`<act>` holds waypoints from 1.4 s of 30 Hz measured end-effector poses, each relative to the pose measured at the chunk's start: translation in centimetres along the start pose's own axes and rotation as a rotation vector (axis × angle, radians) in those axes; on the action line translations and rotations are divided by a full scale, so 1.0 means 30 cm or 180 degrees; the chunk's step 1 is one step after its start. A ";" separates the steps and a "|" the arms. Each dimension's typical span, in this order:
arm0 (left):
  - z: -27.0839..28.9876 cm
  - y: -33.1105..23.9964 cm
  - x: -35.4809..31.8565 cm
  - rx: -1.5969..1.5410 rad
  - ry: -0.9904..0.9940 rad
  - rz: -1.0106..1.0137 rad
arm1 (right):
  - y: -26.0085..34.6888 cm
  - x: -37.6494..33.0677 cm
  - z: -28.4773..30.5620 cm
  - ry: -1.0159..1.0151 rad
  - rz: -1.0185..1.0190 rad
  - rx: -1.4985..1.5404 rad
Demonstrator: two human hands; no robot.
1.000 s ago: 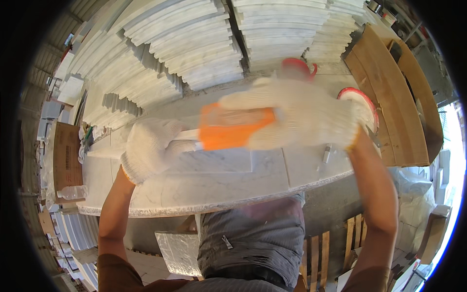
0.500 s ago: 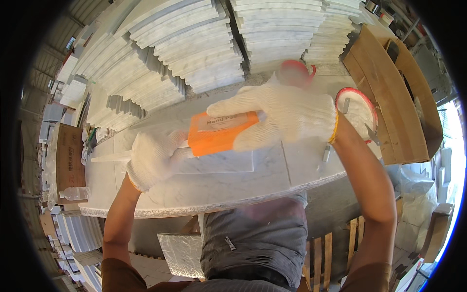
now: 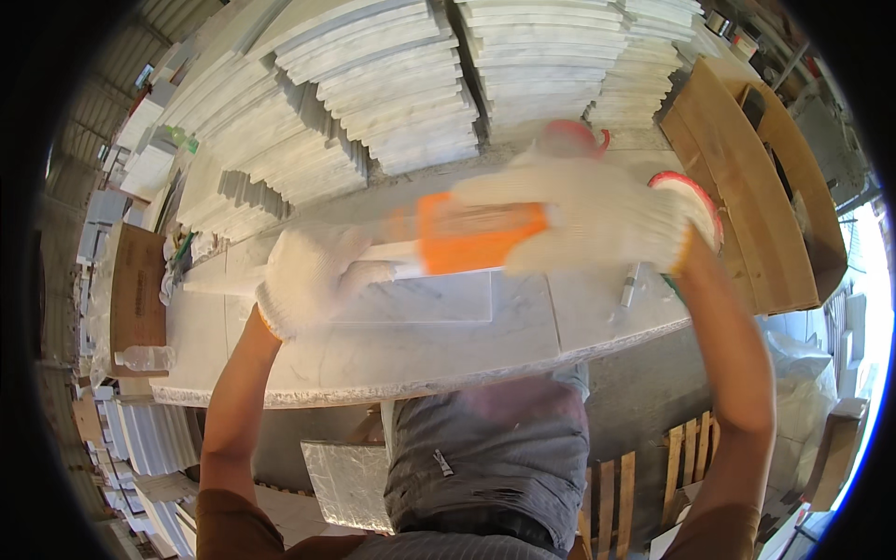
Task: The person applies a white paste to the edges of a rectangular tile using a small metal tool, then scrapes and smooths the edges. The person uses an orange sanding block to rub the tile edges and surface, then stacks the finished tile with others.
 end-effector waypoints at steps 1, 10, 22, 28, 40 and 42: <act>0.002 0.006 0.003 -0.0002 0.0021 0.0027 | -0.026 -0.051 0.019 -0.0028 -0.0074 -0.0007; 0.003 0.033 0.077 -0.0054 0.0151 0.0211 | -0.102 -0.477 -0.065 -0.2618 -0.0692 -0.0575; -0.015 0.062 0.080 0.0071 0.0059 0.0201 | 0.063 -0.102 -0.119 -0.1831 0.0892 -0.2728; -0.013 0.048 0.094 0.0166 0.0153 0.0196 | -0.084 -0.403 -0.207 -0.2570 -0.0254 -0.3151; -0.015 0.036 0.070 0.0405 -0.0310 0.0023 | -0.141 -0.348 -0.421 -0.2529 -0.1281 -0.2445; -0.021 0.038 0.069 0.0356 -0.0300 -0.0004 | -0.094 -0.291 -0.373 -0.2889 -0.1122 -0.2004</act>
Point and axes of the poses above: each hand's wrist, its own x-axis towards the middle knuckle, its own z-axis out of the back of the hand, y = z × x, the point moved 4 cm from there along x, towards the middle knuckle, and after that the axes turned 3 degrees about z, right-handed, at the moved point
